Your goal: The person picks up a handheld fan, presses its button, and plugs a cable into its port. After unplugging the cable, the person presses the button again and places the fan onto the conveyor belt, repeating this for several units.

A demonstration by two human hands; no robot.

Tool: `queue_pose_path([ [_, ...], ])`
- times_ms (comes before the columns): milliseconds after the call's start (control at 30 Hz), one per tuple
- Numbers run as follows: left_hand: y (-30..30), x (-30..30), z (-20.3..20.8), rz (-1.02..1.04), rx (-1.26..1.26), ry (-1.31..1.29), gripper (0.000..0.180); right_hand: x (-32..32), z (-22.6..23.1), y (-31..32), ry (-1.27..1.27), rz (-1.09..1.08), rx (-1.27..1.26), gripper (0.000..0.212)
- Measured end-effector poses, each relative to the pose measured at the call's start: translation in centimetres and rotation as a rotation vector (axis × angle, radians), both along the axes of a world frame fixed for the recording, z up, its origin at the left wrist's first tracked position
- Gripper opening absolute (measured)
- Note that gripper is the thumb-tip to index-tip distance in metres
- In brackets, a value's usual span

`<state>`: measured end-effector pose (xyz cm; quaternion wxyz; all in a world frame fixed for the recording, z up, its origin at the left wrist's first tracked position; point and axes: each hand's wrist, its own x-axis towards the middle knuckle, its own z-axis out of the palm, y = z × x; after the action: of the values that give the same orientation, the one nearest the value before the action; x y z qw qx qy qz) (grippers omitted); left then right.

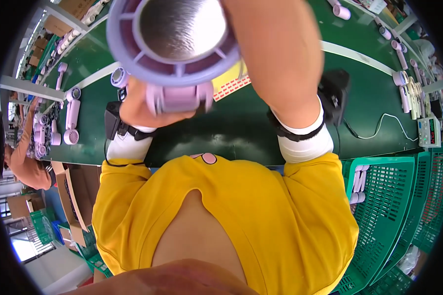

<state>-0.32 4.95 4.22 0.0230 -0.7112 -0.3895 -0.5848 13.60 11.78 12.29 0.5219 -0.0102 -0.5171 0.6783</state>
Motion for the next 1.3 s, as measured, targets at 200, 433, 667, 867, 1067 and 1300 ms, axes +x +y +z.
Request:
queue_pose_path([
  [200,0.6,0.1,0.1,-0.010,-0.116,0.067,0.056,0.1,-0.2,0.1,-0.253,0.178,-0.281,0.042],
  [433,-0.3,1.0,1.0,-0.338,-0.461,-0.303,0.065,-0.2,-1.3,0.8,0.005,-0.359,0.403,0.045],
  [667,-1.7,-0.9,6.9,-1.128,-0.673,-0.644,0.051,1.1,0.0,0.7,-0.176,-0.616,0.663,0.037],
  [867,-7.3,3.7,6.7,-0.143,0.494,-0.239,0.040,2.5,1.2,1.5,-0.463,-0.806,0.805,0.027],
  [1067,-11.7,3.0,6.2,-0.258,0.305,-0.453,0.041,1.9,0.7,2.0,-0.325,-0.736,0.739,0.022],
  [1300,-10.1,5.7,6.3,-0.177,0.451,-0.589,0.039,1.7,0.6,1.5,-0.341,-0.734,0.659,0.027],
])
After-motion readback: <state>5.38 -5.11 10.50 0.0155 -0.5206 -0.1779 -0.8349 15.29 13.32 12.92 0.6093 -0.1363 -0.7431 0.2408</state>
